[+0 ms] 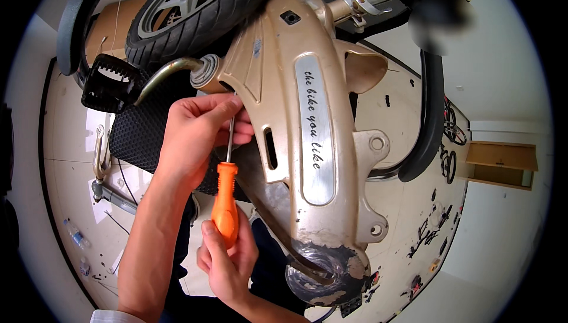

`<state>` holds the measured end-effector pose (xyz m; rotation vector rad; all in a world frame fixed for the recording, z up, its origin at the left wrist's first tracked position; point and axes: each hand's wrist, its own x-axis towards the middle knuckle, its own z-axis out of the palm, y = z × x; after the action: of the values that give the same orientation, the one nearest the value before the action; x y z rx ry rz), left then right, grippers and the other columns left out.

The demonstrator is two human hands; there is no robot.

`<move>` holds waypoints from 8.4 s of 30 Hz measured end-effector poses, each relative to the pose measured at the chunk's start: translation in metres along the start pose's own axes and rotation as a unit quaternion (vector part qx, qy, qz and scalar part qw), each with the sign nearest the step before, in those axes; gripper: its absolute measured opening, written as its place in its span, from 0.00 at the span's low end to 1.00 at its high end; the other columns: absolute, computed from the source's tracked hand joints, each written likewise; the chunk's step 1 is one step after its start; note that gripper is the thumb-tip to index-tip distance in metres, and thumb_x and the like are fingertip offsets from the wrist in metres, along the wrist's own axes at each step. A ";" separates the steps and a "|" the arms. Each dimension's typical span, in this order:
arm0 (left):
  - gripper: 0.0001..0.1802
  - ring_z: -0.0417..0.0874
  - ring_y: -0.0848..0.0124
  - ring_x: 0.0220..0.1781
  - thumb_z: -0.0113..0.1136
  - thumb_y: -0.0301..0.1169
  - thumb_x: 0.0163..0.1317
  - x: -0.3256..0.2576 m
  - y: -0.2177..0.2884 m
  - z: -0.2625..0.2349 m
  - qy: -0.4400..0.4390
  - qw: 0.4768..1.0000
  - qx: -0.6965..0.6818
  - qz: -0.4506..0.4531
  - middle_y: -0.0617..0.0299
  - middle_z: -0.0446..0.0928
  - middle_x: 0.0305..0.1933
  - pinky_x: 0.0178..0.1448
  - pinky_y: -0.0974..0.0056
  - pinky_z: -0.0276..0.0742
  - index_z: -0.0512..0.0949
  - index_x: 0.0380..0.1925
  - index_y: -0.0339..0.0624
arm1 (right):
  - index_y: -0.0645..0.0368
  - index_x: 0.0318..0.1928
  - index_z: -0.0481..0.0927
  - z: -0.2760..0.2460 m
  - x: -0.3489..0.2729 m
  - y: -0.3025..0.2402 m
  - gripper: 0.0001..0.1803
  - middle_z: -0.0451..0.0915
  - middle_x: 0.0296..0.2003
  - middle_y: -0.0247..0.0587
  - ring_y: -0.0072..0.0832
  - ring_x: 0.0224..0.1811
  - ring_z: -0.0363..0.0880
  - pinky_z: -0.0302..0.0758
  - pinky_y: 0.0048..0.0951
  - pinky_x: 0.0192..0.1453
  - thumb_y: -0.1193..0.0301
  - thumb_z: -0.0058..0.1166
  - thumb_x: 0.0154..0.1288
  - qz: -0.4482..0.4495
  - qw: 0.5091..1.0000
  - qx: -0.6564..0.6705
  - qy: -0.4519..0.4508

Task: The person uses an orange-handled screwdriver to tighten screws on the beige front fairing of a scooter. The scooter is positioned on a chair while the person works on the front section, repeatedly turning the screwdriver to secure the panel.

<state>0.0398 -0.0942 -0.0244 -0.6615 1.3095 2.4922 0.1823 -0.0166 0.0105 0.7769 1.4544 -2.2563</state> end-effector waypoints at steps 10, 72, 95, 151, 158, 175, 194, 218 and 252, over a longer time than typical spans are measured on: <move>0.09 0.83 0.71 0.25 0.61 0.28 0.62 -0.002 0.006 -0.003 0.004 0.998 0.051 0.021 0.56 0.82 0.28 0.32 0.69 0.81 0.80 0.31 0.30 | 0.69 0.68 0.53 -0.012 0.013 0.021 0.39 0.74 0.42 0.47 0.20 0.24 0.72 0.70 0.19 0.26 0.82 0.57 0.58 -0.383 0.867 -0.318 0.012; 0.18 0.84 0.63 0.34 0.44 0.30 0.63 -0.001 0.001 -0.001 -0.031 0.996 -0.084 0.023 0.49 0.80 0.35 0.45 0.64 0.80 0.72 0.44 0.24 | 0.74 0.51 0.70 -0.027 0.026 -0.008 0.20 0.68 0.52 0.60 0.31 0.32 0.82 0.83 0.27 0.39 0.86 0.52 0.56 -0.500 0.788 -0.353 0.065; 0.20 0.84 0.64 0.34 0.43 0.31 0.64 -0.003 0.003 0.002 -0.025 0.996 -0.082 0.012 0.50 0.80 0.35 0.46 0.64 0.80 0.72 0.46 0.23 | 0.76 0.55 0.65 -0.032 0.026 -0.010 0.22 0.64 0.53 0.61 0.27 0.29 0.79 0.83 0.23 0.33 0.80 0.47 0.60 -0.486 0.781 -0.390 0.038; 0.15 0.85 0.64 0.40 0.48 0.23 0.68 -0.003 -0.003 0.002 -0.039 0.992 -0.118 0.006 0.46 0.80 0.42 0.48 0.65 0.83 0.73 0.49 0.21 | 0.61 0.55 0.66 -0.038 0.027 -0.003 0.26 0.58 0.15 0.29 0.14 0.08 0.46 0.50 0.18 0.09 0.50 0.33 0.75 0.196 0.738 0.555 -0.331; 0.13 0.85 0.66 0.40 0.50 0.22 0.67 0.000 -0.001 0.004 -0.035 0.994 -0.097 0.041 0.47 0.81 0.41 0.48 0.66 0.83 0.75 0.47 0.22 | 0.61 0.54 0.67 -0.002 0.020 -0.012 0.24 0.62 0.19 0.30 0.13 0.11 0.49 0.51 0.17 0.12 0.52 0.37 0.75 0.112 0.994 0.009 -0.011; 0.14 0.85 0.68 0.36 0.54 0.24 0.65 -0.005 -0.004 0.000 0.010 0.997 -0.078 0.017 0.51 0.82 0.38 0.46 0.66 0.83 0.77 0.47 0.26 | 0.61 0.51 0.68 -0.015 0.014 -0.009 0.13 0.57 0.17 0.26 0.12 0.12 0.47 0.51 0.19 0.16 0.65 0.40 0.75 0.083 0.993 0.072 -0.047; 0.09 0.85 0.72 0.30 0.61 0.27 0.62 -0.003 0.001 0.001 0.014 0.998 0.045 0.043 0.56 0.83 0.32 0.37 0.70 0.82 0.81 0.36 0.30 | 0.67 0.55 0.65 -0.015 0.008 -0.014 0.23 0.61 0.19 0.30 0.16 0.11 0.52 0.55 0.21 0.13 0.58 0.40 0.74 -0.031 0.998 0.042 -0.036; 0.12 0.84 0.69 0.28 0.60 0.24 0.60 -0.002 -0.003 0.000 0.031 0.996 0.066 0.052 0.53 0.83 0.32 0.35 0.66 0.83 0.79 0.41 0.25 | 0.78 0.56 0.67 -0.010 0.007 -0.008 0.26 0.61 0.16 0.30 0.15 0.06 0.56 0.62 0.22 0.08 0.64 0.40 0.70 -0.162 0.977 -0.131 0.042; 0.12 0.84 0.70 0.27 0.62 0.24 0.59 -0.005 -0.001 0.001 0.044 0.995 0.066 0.058 0.54 0.83 0.30 0.33 0.68 0.82 0.79 0.40 0.25 | 0.73 0.56 0.70 -0.014 0.005 -0.015 0.26 0.59 0.12 0.28 0.15 0.07 0.54 0.55 0.22 0.10 0.60 0.41 0.72 -0.084 0.996 -0.027 0.035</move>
<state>0.0442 -0.0927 -0.0222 -0.6904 1.5713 2.4634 0.1741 0.0024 0.0134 0.7498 1.6621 -2.3215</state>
